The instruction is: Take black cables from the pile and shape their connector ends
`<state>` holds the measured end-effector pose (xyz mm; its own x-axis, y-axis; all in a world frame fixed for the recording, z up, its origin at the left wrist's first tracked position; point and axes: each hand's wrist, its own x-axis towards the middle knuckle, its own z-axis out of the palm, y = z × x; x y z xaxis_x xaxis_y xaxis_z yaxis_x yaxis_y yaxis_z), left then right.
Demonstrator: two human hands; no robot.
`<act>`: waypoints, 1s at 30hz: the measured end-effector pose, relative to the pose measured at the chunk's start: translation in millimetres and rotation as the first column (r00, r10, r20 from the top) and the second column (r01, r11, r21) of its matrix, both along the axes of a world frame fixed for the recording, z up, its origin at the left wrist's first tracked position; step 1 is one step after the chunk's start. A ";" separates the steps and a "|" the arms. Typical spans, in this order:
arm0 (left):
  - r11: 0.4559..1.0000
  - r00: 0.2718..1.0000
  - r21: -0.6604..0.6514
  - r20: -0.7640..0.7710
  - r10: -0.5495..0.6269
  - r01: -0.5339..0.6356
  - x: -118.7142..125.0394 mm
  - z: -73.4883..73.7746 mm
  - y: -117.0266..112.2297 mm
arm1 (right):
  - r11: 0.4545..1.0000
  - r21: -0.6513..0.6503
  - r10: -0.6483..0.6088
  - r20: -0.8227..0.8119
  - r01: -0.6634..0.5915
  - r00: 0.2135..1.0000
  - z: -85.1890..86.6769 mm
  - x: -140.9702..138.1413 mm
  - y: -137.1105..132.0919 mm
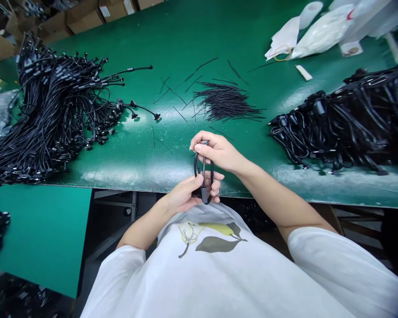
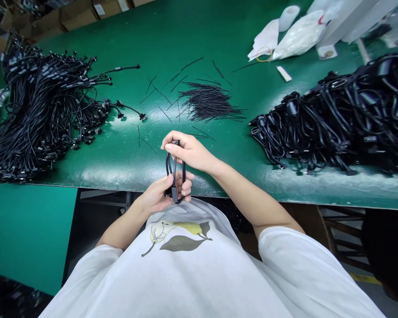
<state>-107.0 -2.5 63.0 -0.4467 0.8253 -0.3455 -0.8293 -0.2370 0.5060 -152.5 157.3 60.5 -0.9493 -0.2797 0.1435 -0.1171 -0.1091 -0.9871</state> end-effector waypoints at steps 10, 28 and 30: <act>0.983 0.961 -0.126 -0.229 -0.158 0.132 -9.8 -0.2 -12.5 | 0.935 0.343 -0.020 -0.204 0.091 0.979 9.8 8.4 8.3; 0.846 0.702 -0.426 -0.492 -0.515 0.321 -25.3 -1.0 -25.4 | 0.313 0.846 0.750 -0.499 0.433 0.433 -7.1 52.7 27.1; 0.825 0.590 -0.560 -0.643 -0.488 0.073 -25.4 1.0 -24.3 | 0.304 0.804 0.741 -0.537 0.511 0.404 -6.5 48.0 28.2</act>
